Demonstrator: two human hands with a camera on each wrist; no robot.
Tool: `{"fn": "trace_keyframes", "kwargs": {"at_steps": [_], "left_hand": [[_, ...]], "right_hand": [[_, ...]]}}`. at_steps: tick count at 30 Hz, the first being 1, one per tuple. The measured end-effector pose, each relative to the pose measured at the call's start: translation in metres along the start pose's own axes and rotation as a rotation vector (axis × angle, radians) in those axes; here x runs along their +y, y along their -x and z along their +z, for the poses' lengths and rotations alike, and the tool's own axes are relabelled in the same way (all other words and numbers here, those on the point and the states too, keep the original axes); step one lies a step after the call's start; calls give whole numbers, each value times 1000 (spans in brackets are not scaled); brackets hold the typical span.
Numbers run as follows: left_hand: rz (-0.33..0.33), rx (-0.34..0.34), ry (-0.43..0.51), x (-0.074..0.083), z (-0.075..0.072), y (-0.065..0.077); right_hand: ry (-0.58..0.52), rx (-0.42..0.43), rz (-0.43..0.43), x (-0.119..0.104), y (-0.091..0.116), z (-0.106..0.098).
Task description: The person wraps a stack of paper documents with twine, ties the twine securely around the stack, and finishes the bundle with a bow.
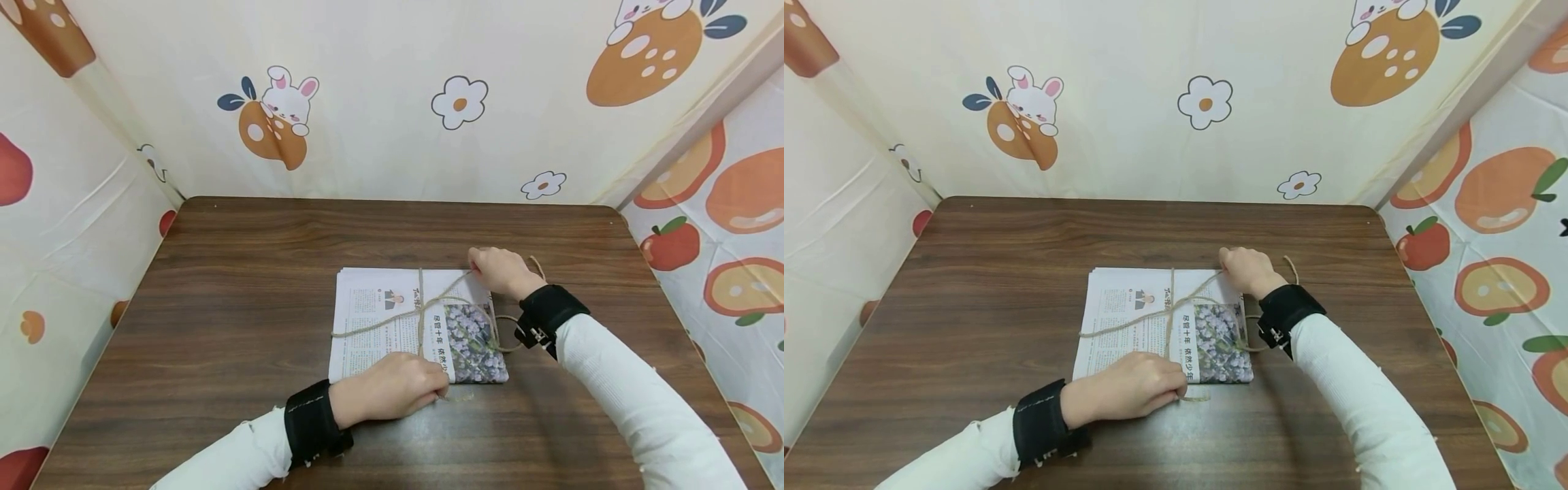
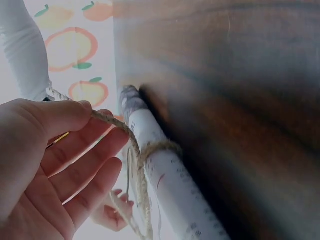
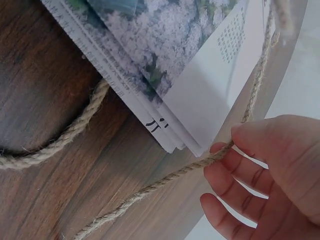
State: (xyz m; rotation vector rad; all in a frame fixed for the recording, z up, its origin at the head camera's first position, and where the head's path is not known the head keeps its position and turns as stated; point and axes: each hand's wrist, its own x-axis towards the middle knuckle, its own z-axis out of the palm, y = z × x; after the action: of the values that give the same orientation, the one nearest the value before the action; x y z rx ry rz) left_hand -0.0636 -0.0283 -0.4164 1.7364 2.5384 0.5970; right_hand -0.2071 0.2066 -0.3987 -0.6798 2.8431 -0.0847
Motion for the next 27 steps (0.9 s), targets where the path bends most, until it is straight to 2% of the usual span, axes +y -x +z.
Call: {"fn": "trace_keyframes", "kwargs": {"at_steps": [7,10,18,21,27], "left_hand": [[40,-25,79,5,4,2],[43,-33,94,6,5,4],[38,-62,218,5,0,8],[-9,-28,219,3,-5,9],[-180,61,200,-8,-19,10]], "right_hand": [[-1,5,13,-1,-2,0],[4,10,24,0,-3,0],[11,13,30,2,-2,2],[7,19,19,1,-1,3],[3,32,-2,-1,2,6]]}}
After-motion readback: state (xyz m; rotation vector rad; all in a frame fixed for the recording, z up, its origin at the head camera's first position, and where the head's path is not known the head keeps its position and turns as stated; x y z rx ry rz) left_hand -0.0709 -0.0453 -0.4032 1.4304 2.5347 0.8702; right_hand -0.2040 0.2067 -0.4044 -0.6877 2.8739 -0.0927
